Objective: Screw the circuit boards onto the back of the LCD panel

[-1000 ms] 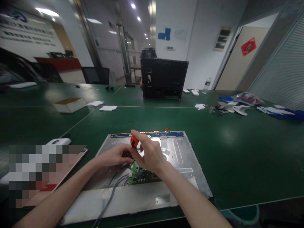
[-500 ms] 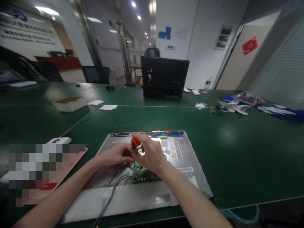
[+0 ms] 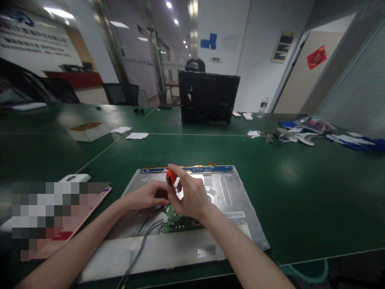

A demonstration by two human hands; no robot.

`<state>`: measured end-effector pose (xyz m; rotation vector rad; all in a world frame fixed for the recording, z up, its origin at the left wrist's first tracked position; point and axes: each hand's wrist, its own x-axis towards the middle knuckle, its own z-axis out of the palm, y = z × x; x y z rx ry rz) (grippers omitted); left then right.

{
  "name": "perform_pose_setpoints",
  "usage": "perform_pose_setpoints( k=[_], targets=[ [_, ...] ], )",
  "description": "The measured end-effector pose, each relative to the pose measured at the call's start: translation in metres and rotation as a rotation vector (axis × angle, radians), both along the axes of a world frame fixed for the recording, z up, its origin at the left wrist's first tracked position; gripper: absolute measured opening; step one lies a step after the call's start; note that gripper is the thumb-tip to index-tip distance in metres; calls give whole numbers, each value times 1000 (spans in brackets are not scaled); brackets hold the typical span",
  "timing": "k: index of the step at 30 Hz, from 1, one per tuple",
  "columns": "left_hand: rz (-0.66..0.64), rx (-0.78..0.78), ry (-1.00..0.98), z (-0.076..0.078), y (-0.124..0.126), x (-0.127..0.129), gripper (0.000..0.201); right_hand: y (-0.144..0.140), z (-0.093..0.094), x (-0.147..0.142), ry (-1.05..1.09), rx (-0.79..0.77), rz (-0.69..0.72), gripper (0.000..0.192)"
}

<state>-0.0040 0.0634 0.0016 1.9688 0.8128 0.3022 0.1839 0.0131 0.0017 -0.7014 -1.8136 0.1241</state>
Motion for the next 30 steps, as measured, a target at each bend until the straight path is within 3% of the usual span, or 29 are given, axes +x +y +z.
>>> perform_pose_setpoints(
  k=[12, 21, 30],
  targets=[
    [-8, 38, 13, -3, 2, -3, 7, 3, -1, -2, -28, 38, -72, 47],
    [-10, 21, 8, -1, 1, -1, 8, 0, -1, 1, -23, -1, -3, 59],
    [4, 33, -16, -1, 0, -2, 7, 3, -1, -1, -28, 53, -66, 48]
  ],
)
